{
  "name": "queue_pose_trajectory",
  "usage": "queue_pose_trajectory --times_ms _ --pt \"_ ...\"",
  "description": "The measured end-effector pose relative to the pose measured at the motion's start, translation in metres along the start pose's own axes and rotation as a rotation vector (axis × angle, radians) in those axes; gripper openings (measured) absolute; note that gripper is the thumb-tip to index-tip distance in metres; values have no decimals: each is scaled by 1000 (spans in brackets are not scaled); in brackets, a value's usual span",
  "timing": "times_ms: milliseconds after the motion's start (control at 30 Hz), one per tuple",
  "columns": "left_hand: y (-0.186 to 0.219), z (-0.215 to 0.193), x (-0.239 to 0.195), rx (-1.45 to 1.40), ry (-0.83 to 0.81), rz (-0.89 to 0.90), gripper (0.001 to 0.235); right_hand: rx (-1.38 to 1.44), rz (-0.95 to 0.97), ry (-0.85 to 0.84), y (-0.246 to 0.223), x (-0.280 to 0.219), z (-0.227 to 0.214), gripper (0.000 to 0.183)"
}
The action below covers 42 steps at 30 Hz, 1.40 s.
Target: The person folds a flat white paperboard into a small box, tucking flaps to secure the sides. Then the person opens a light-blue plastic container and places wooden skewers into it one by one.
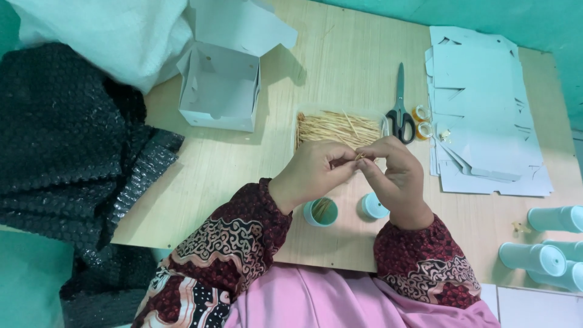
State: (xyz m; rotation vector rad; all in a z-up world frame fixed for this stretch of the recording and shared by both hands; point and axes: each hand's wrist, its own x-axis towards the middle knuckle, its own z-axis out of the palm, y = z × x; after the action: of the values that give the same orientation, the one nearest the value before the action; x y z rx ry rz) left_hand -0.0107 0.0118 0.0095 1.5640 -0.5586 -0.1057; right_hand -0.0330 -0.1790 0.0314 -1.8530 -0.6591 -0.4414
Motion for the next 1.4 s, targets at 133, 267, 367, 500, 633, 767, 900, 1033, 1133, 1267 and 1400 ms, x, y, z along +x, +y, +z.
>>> queue_pose_trajectory --times_ms 133,267,367,500,633,767,900,1033,1133,1267,1400 --pt "13 1 -16 103 -21 64 16 -20 40 -12 -8 -13 0 12" --pt "9 7 -36 135 -39 112 13 11 41 -42 -19 -28 4 1" --pt "7 4 -50 172 -39 118 12 34 53 -33 -18 -41 14 2" --pt "19 -8 -64 209 -59 74 17 40 110 -20 -11 -58 27 2" --pt "1 -19 -75 245 -23 80 16 -44 100 -17 -2 -69 40 2" --pt "-11 -23 -82 250 17 52 15 -125 107 -42 -8 -69 52 5" --pt "-20 -22 -83 250 18 49 16 -345 23 -112 -14 -63 56 7" --pt "-18 -21 -82 255 32 46 16 -433 -47 -83 -18 -62 50 13" --pt "-19 -22 -79 255 63 56 15 -445 -39 -43 -7 -64 32 17" --pt "-22 -23 -79 254 82 45 15 -638 86 -124 -6 -61 17 7" --pt "-26 -21 -79 231 88 22 17 -1107 96 -422 -2 -63 24 15"
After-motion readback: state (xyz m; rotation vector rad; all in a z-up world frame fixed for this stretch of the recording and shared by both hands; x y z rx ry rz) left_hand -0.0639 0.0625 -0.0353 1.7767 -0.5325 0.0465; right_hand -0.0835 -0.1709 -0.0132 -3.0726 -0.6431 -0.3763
